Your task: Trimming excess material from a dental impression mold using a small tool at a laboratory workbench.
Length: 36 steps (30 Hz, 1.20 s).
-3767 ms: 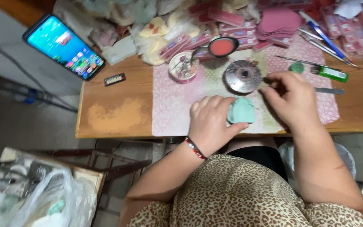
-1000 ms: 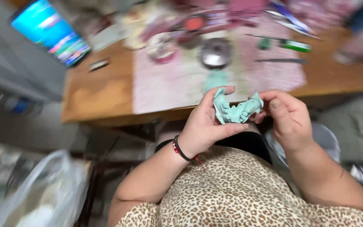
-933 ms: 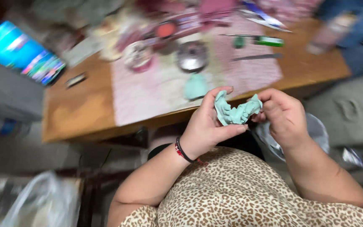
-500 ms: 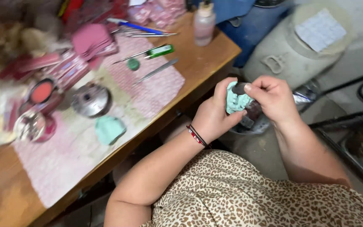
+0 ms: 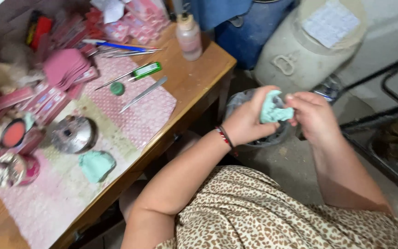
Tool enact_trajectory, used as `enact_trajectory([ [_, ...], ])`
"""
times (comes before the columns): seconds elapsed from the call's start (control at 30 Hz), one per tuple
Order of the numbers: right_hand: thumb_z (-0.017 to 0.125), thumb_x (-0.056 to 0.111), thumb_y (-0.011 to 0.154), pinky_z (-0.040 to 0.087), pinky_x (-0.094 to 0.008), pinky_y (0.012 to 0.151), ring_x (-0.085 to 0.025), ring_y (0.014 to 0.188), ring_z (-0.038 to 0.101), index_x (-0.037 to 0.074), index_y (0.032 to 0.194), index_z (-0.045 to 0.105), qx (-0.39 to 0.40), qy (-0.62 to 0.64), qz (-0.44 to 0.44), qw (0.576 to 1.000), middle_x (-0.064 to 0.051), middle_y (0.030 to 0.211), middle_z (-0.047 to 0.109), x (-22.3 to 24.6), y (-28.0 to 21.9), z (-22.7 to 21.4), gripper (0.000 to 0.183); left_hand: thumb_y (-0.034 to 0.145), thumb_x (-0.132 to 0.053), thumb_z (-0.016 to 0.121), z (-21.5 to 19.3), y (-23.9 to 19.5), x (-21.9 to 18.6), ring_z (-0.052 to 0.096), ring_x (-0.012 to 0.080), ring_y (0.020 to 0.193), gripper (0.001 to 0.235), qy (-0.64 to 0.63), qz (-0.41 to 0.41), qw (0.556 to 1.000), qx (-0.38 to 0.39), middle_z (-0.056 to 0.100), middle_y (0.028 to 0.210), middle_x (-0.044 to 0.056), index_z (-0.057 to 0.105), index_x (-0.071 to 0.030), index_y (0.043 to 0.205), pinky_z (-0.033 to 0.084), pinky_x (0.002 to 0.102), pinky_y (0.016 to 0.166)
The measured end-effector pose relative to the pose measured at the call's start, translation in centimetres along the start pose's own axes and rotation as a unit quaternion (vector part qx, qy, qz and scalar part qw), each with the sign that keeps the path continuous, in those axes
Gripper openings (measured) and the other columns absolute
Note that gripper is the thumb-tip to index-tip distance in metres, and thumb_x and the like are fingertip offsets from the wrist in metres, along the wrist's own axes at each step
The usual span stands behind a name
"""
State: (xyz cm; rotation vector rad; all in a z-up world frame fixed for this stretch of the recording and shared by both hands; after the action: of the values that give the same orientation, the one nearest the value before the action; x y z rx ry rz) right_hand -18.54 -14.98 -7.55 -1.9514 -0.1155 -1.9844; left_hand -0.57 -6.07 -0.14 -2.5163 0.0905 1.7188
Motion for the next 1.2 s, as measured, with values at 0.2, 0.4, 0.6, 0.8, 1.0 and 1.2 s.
enact_trajectory([
  [0.2,0.066,0.042,0.097,0.048,-0.044,0.093,-0.034,0.115,0.069,0.01,0.133,0.074,0.033,-0.531,-0.044,0.845,-0.019,0.124,0.074,0.4,2.7,-1.4,0.049,0.078,-0.028,0.075,-2.6,-2.5,0.5,0.069,0.0243,0.093,0.088,-0.05,0.012,0.997,-0.056,0.07,0.111,0.006,0.032,-0.027,0.154,0.049,0.033,0.083],
  [0.4,0.064,0.021,0.094,0.049,-0.042,0.096,-0.033,0.112,0.07,0.013,0.147,0.065,0.071,-0.545,-0.098,0.83,-0.014,0.108,0.079,3.2,2.2,6.6,0.054,0.082,-0.008,0.083,-6.8,-10.1,1.1,0.068,0.0122,0.099,0.096,-0.282,0.057,0.954,-0.086,0.073,0.123,0.009,0.03,-0.018,0.161,0.058,0.029,0.091],
  [0.6,0.067,0.025,0.091,0.053,-0.037,0.092,-0.02,0.111,0.074,0.026,0.124,0.073,0.415,-0.524,-0.181,0.721,0.004,0.125,0.079,3.2,-4.1,23.5,0.033,0.084,-0.004,0.085,-10.3,-21.4,1.1,0.068,0.0216,0.116,0.096,-0.359,0.111,0.912,-0.167,0.071,0.125,0.019,0.028,-0.012,0.161,0.05,0.035,0.111],
  [0.8,0.064,0.02,0.095,0.053,-0.037,0.1,-0.018,0.118,0.07,0.016,0.136,0.061,0.519,-0.357,-0.155,0.761,-0.003,0.136,0.069,0.2,-7.5,27.9,0.041,0.086,0.016,0.073,-13.7,-30.6,0.6,0.076,0.0326,0.096,0.09,-0.354,0.082,0.884,-0.295,0.068,0.127,0.03,0.022,-0.015,0.154,0.067,0.041,0.088],
  [1.0,0.061,0.039,0.095,0.056,-0.031,0.075,-0.012,0.077,0.078,0.032,0.136,0.065,0.556,-0.473,-0.152,0.666,0.009,0.117,0.083,1.8,-11.0,23.0,0.041,0.091,0.011,0.072,-14.5,-35.8,0.9,0.075,0.036,0.092,0.081,-0.365,0.12,0.853,-0.352,0.068,0.125,0.031,0.028,-0.018,0.152,0.067,0.045,0.086],
  [1.2,0.068,0.042,0.088,0.073,-0.024,0.089,-0.004,0.091,0.091,0.035,0.12,0.08,0.588,-0.556,-0.112,0.577,0.016,0.115,0.088,6.0,-13.5,21.0,0.034,0.091,0.01,0.071,-13.0,-37.0,2.2,0.074,0.0349,0.097,0.08,-0.368,0.108,0.854,-0.353,0.067,0.125,0.031,0.027,-0.02,0.152,0.067,0.044,0.087],
])
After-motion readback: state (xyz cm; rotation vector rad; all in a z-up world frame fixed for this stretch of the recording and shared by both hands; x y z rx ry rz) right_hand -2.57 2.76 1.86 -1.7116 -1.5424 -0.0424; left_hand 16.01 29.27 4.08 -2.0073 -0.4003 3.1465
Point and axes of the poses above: each hand's wrist, its own y-axis towards the middle knuckle, its own z-axis out of the palm, x = y × z, the point moved 6 cm from there along y, towards the middle knuckle
